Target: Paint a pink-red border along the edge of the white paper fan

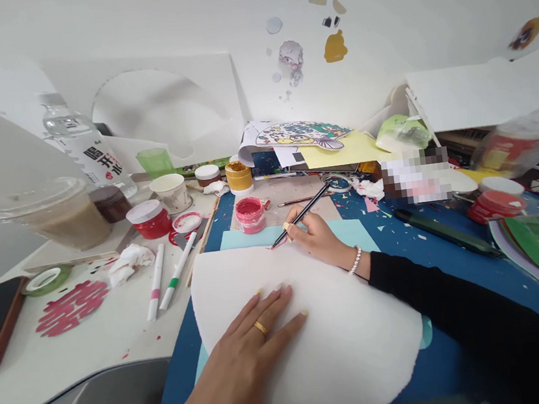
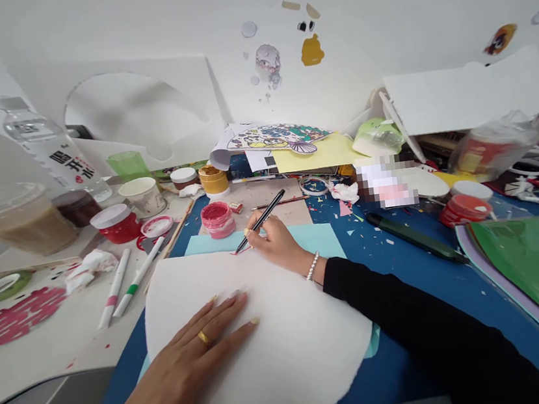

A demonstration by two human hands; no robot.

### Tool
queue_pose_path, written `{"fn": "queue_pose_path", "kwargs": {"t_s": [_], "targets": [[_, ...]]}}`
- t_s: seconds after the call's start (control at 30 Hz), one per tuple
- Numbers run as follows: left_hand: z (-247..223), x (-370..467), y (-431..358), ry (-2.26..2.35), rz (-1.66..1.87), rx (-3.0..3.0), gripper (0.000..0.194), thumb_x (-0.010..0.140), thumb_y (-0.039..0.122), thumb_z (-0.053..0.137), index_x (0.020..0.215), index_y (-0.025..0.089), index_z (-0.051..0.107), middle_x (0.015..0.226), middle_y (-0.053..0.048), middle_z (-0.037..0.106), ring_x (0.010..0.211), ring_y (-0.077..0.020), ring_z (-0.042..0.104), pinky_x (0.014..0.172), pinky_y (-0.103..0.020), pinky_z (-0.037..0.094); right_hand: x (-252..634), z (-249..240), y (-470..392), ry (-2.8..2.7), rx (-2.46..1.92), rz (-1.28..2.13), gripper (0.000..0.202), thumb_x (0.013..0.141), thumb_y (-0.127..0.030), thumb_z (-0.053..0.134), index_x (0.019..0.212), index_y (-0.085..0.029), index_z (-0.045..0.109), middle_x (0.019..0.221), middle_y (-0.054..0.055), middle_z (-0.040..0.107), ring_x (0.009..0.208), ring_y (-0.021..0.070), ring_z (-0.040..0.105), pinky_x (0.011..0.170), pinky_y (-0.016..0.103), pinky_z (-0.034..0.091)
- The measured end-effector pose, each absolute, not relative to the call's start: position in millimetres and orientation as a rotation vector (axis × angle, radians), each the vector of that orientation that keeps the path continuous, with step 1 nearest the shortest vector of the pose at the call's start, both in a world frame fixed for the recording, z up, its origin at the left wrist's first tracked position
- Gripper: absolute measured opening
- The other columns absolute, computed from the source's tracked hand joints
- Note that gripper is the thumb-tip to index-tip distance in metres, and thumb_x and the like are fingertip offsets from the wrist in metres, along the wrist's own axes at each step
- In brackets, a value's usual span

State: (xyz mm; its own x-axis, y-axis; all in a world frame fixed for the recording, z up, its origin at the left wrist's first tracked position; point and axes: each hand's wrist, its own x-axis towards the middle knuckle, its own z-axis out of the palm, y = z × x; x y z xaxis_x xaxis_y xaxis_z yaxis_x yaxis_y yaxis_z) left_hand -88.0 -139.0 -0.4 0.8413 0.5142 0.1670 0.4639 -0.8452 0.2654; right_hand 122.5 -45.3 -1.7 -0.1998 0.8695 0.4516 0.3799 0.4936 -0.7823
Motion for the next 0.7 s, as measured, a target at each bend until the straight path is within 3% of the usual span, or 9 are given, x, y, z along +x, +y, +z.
{"fn": "queue_pose_path", "kwargs": {"t_s": [0.7], "targets": [[1.4, -87.0, -138.8, 0.769, 0.318, 2.795, 0.088, 0.061, 0.071, 0.048, 0.132, 0.025, 0.028, 0.142, -0.008, 0.019, 0.125, -0.0317, 0.025, 0.101, -0.052, 0.023, 123.0, -0.2, -45.9, -1.738, -1.077, 0.633, 0.007, 0.077, -0.019, 0.043, 0.07, -0.02, 0.041, 0.058, -0.003, 0.045, 0.056, 0.0128, 0.044, 0.057, 0.026, 0.036]]}}
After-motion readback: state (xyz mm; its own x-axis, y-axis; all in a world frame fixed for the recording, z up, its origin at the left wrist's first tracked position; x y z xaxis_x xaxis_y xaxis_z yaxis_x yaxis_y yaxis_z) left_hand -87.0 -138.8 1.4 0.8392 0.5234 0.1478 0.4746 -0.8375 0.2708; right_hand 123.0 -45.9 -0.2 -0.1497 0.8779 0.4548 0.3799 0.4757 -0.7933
